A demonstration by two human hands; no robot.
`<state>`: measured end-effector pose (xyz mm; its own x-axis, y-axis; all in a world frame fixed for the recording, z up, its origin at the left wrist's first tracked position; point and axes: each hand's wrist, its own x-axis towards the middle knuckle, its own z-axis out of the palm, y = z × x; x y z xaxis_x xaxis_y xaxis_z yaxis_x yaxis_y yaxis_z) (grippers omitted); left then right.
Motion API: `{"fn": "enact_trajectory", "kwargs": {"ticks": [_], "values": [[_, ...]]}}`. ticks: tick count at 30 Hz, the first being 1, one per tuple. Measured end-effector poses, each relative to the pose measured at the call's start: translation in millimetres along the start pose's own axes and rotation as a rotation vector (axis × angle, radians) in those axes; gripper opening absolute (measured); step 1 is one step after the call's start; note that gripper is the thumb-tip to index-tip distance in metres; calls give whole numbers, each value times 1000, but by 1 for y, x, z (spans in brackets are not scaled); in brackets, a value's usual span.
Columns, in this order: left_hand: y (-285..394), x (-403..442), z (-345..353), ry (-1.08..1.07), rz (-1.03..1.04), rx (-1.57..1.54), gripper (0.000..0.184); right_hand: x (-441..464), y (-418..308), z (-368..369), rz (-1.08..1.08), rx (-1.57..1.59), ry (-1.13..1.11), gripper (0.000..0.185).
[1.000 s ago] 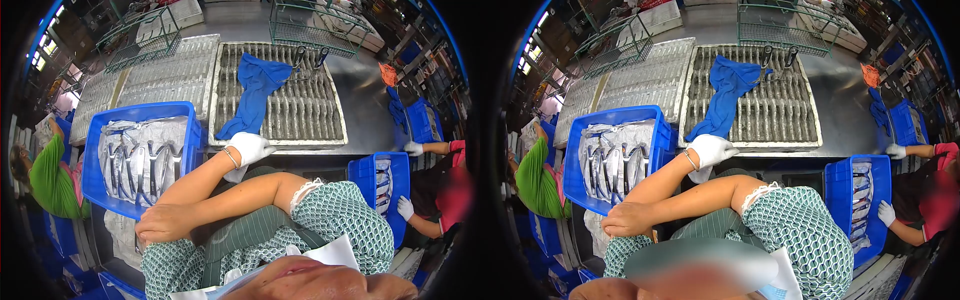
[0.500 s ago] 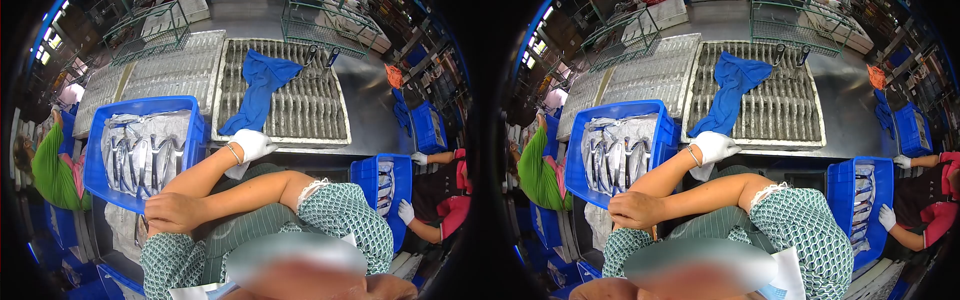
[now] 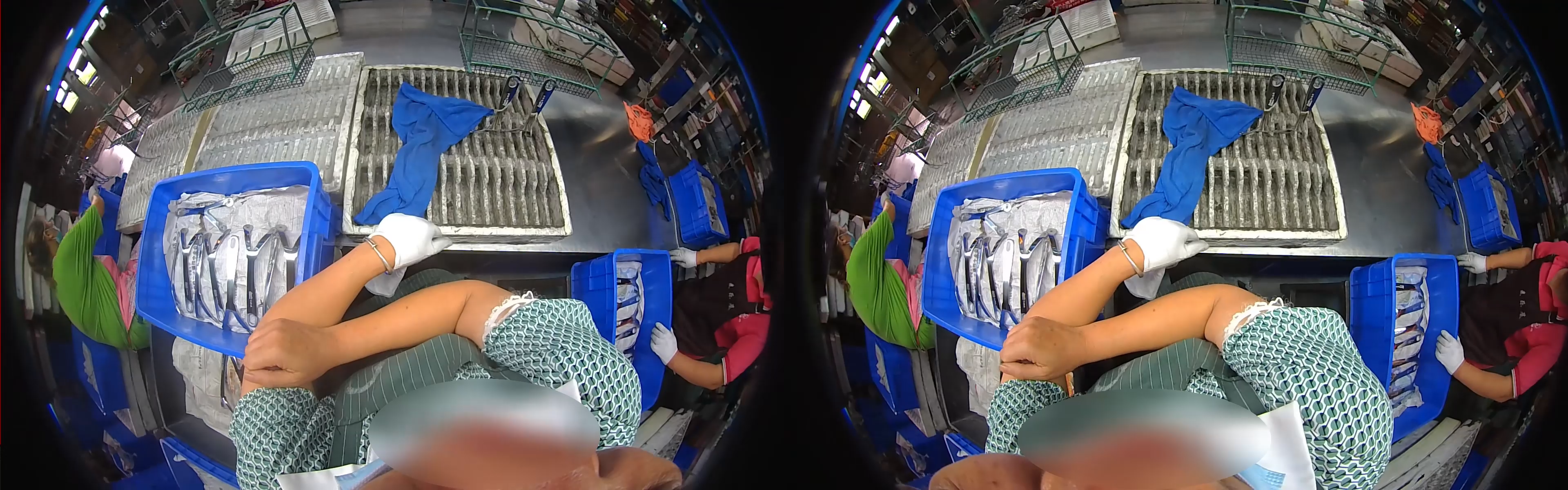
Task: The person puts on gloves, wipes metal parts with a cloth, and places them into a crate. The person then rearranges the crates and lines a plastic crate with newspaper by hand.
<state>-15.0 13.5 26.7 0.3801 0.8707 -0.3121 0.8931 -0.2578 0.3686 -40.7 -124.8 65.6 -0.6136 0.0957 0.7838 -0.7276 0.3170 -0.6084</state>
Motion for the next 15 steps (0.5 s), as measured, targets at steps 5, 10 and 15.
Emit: {"fn": "enact_trajectory", "kwargs": {"ticks": [5,10,15], "values": [[2,-1,-4,-23,-5,-2,43,0,1,0,-16,5,6,28],[-1,0,1,6,19,-24,44,-3,1,3,-43,21,60,30],[-2,0,3,33,33,-18,44,-3,1,4,-28,-2,44,29]]}}
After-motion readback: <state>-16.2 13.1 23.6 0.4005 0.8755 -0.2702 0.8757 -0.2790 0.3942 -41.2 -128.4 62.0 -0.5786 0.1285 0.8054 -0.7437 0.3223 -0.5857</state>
